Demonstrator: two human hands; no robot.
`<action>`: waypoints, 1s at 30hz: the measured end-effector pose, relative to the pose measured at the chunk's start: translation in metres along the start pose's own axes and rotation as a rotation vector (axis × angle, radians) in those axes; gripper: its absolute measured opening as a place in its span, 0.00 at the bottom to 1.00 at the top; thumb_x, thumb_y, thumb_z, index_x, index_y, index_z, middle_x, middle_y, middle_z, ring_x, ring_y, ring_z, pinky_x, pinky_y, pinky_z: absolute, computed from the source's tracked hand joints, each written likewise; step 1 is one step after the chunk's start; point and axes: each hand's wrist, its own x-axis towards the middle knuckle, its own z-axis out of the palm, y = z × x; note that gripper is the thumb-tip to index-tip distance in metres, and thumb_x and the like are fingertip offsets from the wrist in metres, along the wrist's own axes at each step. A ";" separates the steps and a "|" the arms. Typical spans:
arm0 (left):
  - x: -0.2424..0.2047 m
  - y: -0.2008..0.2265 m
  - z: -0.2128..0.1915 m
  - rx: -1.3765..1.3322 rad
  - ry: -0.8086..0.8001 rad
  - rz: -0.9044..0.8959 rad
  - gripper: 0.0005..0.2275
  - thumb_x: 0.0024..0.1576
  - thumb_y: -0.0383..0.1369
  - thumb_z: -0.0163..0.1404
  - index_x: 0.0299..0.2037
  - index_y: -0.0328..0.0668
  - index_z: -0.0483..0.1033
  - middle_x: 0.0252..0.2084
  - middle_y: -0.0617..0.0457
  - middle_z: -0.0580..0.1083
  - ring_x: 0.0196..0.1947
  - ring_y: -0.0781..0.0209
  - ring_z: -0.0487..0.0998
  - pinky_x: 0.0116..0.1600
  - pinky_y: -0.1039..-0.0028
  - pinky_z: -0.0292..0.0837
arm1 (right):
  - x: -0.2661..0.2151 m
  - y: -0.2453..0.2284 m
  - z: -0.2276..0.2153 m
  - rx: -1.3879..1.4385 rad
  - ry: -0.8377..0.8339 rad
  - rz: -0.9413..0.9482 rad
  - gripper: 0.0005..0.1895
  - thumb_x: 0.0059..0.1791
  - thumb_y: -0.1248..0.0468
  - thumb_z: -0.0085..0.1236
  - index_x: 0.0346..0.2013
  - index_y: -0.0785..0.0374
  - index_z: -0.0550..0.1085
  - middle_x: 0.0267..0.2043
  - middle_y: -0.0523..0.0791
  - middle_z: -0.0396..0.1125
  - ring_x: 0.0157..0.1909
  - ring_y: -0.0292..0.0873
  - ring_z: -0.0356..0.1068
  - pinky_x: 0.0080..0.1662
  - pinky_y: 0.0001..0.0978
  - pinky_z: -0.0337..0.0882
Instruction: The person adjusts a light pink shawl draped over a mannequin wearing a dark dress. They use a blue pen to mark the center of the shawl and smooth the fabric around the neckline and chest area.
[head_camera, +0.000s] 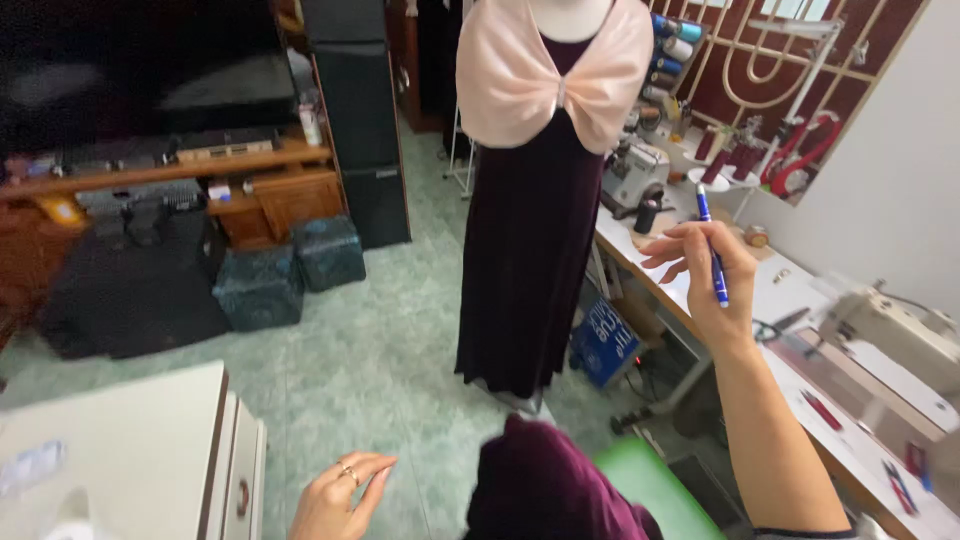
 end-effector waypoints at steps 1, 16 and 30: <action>0.025 -0.007 -0.002 0.001 0.003 0.011 0.08 0.53 0.34 0.50 0.39 0.53 0.82 0.37 0.63 0.80 0.34 0.67 0.80 0.36 0.74 0.72 | 0.015 0.008 0.008 -0.001 0.008 -0.007 0.15 0.59 0.59 0.36 0.38 0.68 0.66 0.33 0.52 0.71 0.31 0.46 0.74 0.29 0.26 0.70; 0.293 -0.099 -0.022 -0.182 0.125 0.382 0.06 0.52 0.27 0.52 0.37 0.47 0.81 0.35 0.59 0.79 0.36 0.67 0.80 0.47 0.79 0.71 | 0.170 0.088 0.141 -0.142 -0.037 -0.126 0.19 0.58 0.56 0.31 0.40 0.67 0.68 0.34 0.50 0.73 0.35 0.41 0.75 0.30 0.23 0.71; 0.494 -0.160 -0.025 -0.282 -0.021 0.530 0.06 0.54 0.26 0.50 0.38 0.43 0.80 0.35 0.57 0.79 0.36 0.63 0.78 0.46 0.75 0.69 | 0.260 0.189 0.156 -0.320 0.189 -0.131 0.46 0.51 0.30 0.25 0.42 0.69 0.74 0.23 0.46 0.61 0.26 0.37 0.61 0.34 0.25 0.58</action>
